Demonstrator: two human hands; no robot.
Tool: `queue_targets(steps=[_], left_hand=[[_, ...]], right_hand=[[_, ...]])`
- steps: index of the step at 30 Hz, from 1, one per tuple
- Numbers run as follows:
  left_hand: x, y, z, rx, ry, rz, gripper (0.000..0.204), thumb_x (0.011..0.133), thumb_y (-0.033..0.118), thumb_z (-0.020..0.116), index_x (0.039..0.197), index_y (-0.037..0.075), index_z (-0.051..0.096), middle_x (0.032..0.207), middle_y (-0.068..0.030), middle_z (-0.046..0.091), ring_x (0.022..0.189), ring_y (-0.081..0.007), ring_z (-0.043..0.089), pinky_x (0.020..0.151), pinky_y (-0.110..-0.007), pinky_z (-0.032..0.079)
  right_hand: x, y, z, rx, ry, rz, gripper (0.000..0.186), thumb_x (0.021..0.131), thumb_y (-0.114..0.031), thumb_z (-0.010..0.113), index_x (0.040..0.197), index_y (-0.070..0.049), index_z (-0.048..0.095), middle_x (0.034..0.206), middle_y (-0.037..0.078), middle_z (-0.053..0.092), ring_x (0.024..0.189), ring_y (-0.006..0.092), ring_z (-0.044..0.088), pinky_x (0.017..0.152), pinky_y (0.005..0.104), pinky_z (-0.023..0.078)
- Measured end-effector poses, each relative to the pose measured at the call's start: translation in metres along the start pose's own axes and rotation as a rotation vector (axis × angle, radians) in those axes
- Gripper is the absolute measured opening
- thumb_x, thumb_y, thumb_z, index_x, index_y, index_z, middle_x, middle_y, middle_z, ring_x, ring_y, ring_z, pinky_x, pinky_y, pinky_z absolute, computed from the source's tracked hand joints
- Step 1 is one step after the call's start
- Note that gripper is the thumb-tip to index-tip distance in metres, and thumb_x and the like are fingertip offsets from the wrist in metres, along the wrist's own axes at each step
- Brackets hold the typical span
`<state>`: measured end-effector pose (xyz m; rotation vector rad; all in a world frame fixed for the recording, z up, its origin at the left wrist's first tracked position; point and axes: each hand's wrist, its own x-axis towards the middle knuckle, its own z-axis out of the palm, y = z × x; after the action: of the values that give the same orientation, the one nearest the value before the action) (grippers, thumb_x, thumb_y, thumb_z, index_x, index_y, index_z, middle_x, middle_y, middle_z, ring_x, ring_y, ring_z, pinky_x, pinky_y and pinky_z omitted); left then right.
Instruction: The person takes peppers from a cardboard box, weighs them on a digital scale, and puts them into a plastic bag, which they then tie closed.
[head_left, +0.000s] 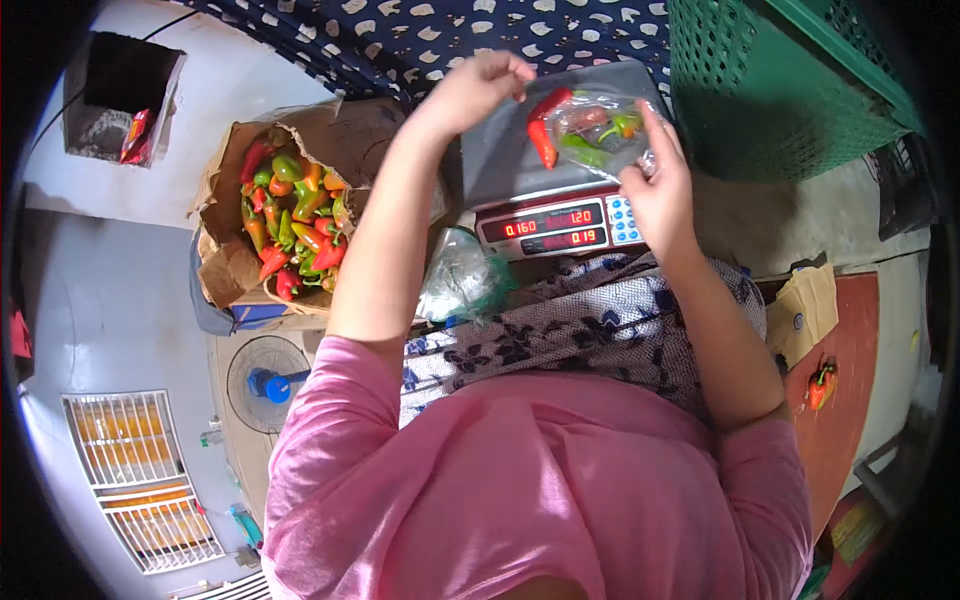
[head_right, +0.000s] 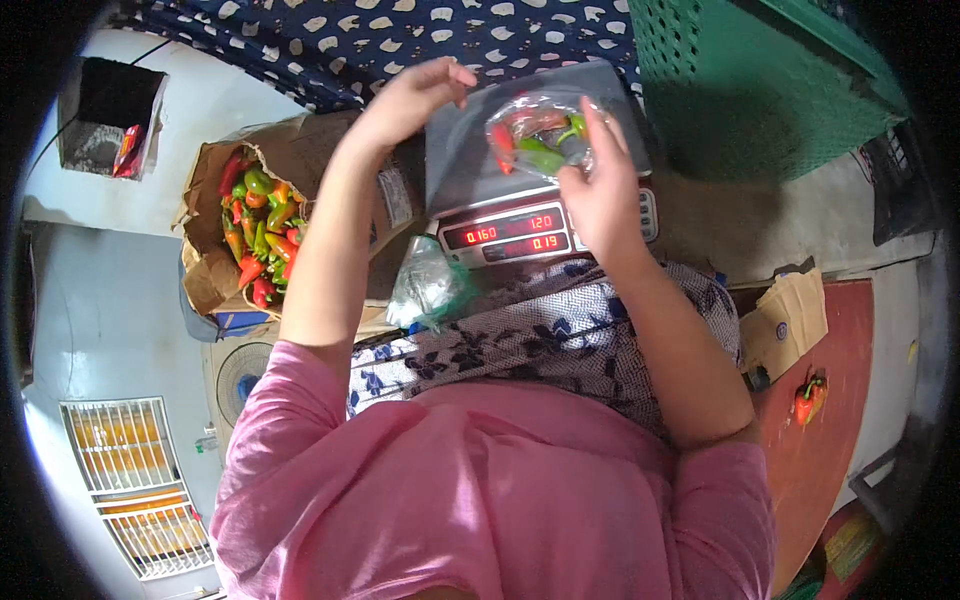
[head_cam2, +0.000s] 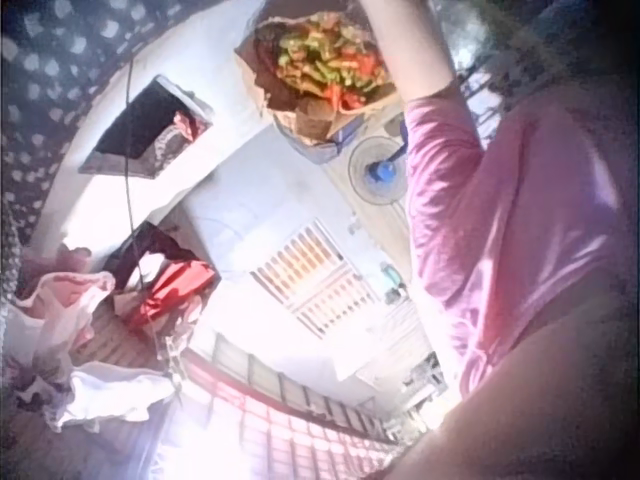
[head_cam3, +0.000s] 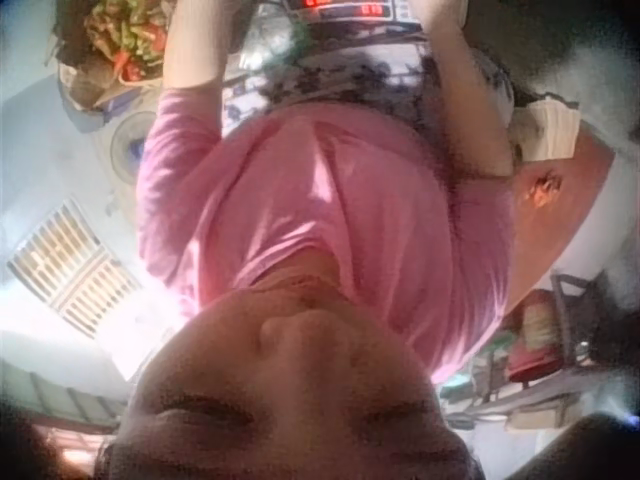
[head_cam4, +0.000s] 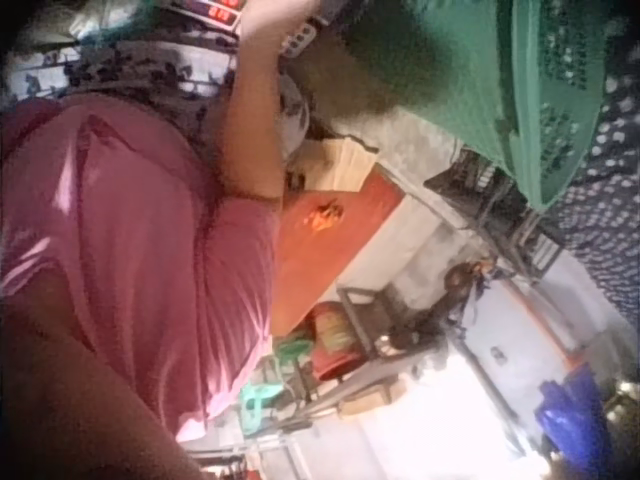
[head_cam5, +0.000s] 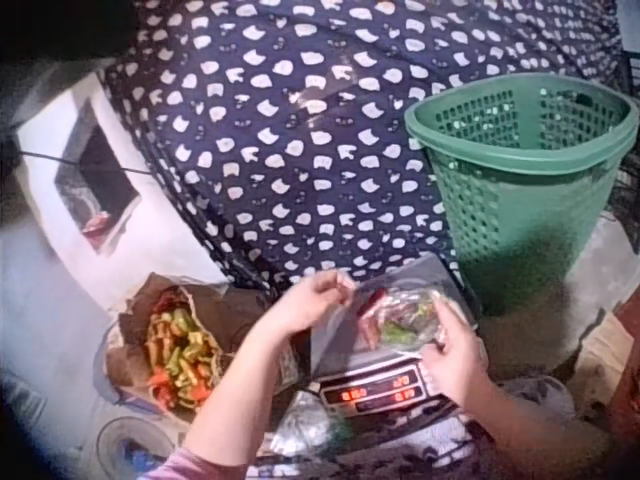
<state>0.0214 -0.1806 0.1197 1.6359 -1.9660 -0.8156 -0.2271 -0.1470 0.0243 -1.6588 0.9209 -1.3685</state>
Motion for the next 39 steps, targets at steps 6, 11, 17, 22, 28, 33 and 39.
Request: queue_targets(steps=[6,11,17,22,28,33,39], left_hand=[[0.009,-0.073,0.071,0.409,0.165,-0.52,0.059,0.086,0.059,0.053,0.125,0.015,0.059,0.11,-0.0106,0.069,0.107,-0.0284,0.064,0.092,-0.04,0.047],[0.006,-0.058,0.08,0.485,0.003,-0.509,0.059,0.076,0.055,0.061,0.112,0.009,0.066,0.105,-0.0156,0.069,0.1,-0.0313,0.066,0.086,-0.038,0.05],[-0.031,-0.078,0.03,0.258,0.271,-0.479,0.053,0.072,0.045,0.063,0.097,0.0,0.069,0.095,-0.0232,0.069,0.091,-0.0333,0.068,0.082,-0.038,0.05],[-0.033,-0.093,0.044,0.573,0.173,-0.492,0.068,0.075,0.055,0.063,0.121,0.006,0.055,0.105,-0.0201,0.068,0.101,-0.0331,0.066,0.088,-0.041,0.05],[-0.013,-0.077,0.07,0.607,0.205,-0.648,0.076,0.077,0.063,0.059,0.126,0.006,0.05,0.106,-0.0183,0.068,0.102,-0.0324,0.066,0.087,-0.041,0.051],[0.007,-0.077,0.064,0.654,0.246,-0.575,0.071,0.078,0.059,0.059,0.125,0.007,0.053,0.105,-0.0168,0.069,0.1,-0.0302,0.067,0.083,-0.04,0.053],[-0.005,-0.086,0.05,0.699,0.012,-0.521,0.06,0.073,0.053,0.06,0.108,0.005,0.067,0.105,-0.02,0.069,0.098,-0.0318,0.068,0.085,-0.04,0.053]], right_hand=[[-0.003,-0.002,-0.002,-0.032,-0.02,-0.029,0.066,0.073,0.006,0.055,0.138,0.002,0.043,0.133,0.022,0.049,0.119,0.0318,0.053,0.098,0.0318,0.042],[-0.016,-0.02,0.007,0.008,-0.232,0.139,0.069,0.074,0.004,0.054,0.141,-0.003,0.041,0.138,0.024,0.045,0.114,0.0314,0.057,0.089,0.0324,0.047],[-0.023,-0.018,0.013,-0.102,-0.298,0.008,0.073,0.074,0.001,0.056,0.144,-0.007,0.035,0.143,0.021,0.039,0.113,0.04,0.054,0.091,0.0414,0.047],[-0.021,-0.019,0.017,-0.126,-0.297,0.003,0.074,0.074,0.001,0.055,0.144,-0.007,0.034,0.143,0.024,0.039,0.112,0.0406,0.055,0.092,0.0409,0.047],[-0.023,-0.015,0.014,-0.118,-0.32,0.043,0.077,0.074,0.003,0.057,0.146,-0.008,0.032,0.144,0.024,0.038,0.117,0.04,0.052,0.094,0.0388,0.046],[-0.021,-0.016,0.014,-0.146,-0.291,-0.007,0.076,0.074,0.003,0.058,0.146,-0.008,0.033,0.145,0.022,0.038,0.122,0.039,0.049,0.096,0.0382,0.045],[-0.02,-0.011,0.011,-0.183,-0.271,-0.04,0.074,0.075,0.001,0.056,0.145,-0.009,0.034,0.144,0.02,0.04,0.113,0.0372,0.056,0.091,0.0378,0.048]])
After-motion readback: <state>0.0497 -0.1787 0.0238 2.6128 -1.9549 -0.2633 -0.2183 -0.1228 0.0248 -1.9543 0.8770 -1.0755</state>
